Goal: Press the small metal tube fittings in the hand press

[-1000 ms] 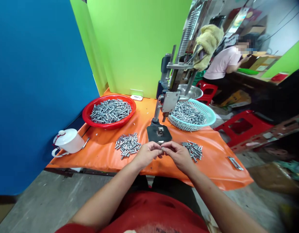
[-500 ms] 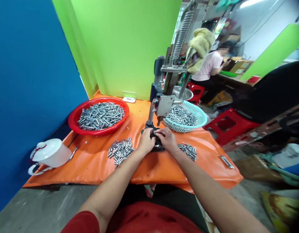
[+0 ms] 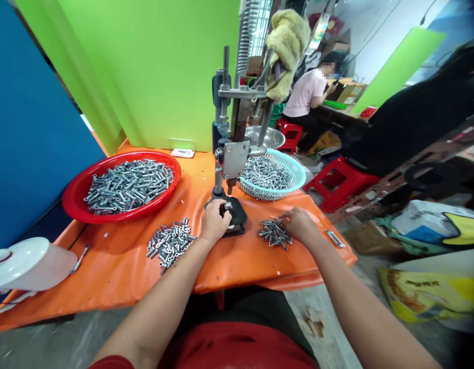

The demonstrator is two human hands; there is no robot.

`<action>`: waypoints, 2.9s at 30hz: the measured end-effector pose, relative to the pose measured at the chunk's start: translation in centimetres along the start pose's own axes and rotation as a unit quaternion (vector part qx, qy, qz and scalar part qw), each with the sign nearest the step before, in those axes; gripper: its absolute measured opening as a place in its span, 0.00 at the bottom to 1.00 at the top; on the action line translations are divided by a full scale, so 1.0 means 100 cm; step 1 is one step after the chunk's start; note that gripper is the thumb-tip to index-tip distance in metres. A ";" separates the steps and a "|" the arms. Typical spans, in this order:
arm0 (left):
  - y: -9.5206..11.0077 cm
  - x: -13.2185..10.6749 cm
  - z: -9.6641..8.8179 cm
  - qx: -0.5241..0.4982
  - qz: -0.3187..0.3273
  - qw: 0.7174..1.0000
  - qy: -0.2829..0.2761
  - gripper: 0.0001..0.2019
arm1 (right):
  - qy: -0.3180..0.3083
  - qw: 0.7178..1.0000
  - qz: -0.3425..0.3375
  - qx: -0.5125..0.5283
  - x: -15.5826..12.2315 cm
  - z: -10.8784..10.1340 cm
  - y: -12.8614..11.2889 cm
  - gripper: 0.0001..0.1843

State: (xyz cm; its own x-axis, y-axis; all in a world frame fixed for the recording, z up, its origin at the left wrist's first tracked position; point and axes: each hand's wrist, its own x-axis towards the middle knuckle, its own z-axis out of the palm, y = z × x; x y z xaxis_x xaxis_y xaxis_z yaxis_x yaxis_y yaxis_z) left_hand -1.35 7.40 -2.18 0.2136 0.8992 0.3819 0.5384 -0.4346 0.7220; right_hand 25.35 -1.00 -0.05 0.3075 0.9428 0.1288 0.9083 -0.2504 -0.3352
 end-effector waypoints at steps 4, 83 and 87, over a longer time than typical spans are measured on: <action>-0.003 0.002 0.000 -0.012 -0.005 1.000 0.002 0.14 | -0.001 1.000 0.001 -0.028 -0.007 0.002 0.000 0.08; 0.051 -0.095 0.009 -0.121 0.052 0.962 -0.240 0.09 | -0.014 0.998 -0.053 0.020 -0.037 -0.007 0.038 0.18; 0.051 -0.095 0.008 -0.125 0.051 0.960 -0.245 0.10 | -0.025 0.999 -0.039 -0.014 -0.038 -0.002 0.031 0.16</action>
State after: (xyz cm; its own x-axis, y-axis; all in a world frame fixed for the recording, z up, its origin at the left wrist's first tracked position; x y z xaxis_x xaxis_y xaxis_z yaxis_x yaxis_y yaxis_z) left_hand -0.04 -3.30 -2.58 0.6461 0.7405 0.1852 0.2951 -0.4661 0.8341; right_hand 27.07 -5.37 -1.39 0.2217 0.9692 0.1070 0.9369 -0.1813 -0.2988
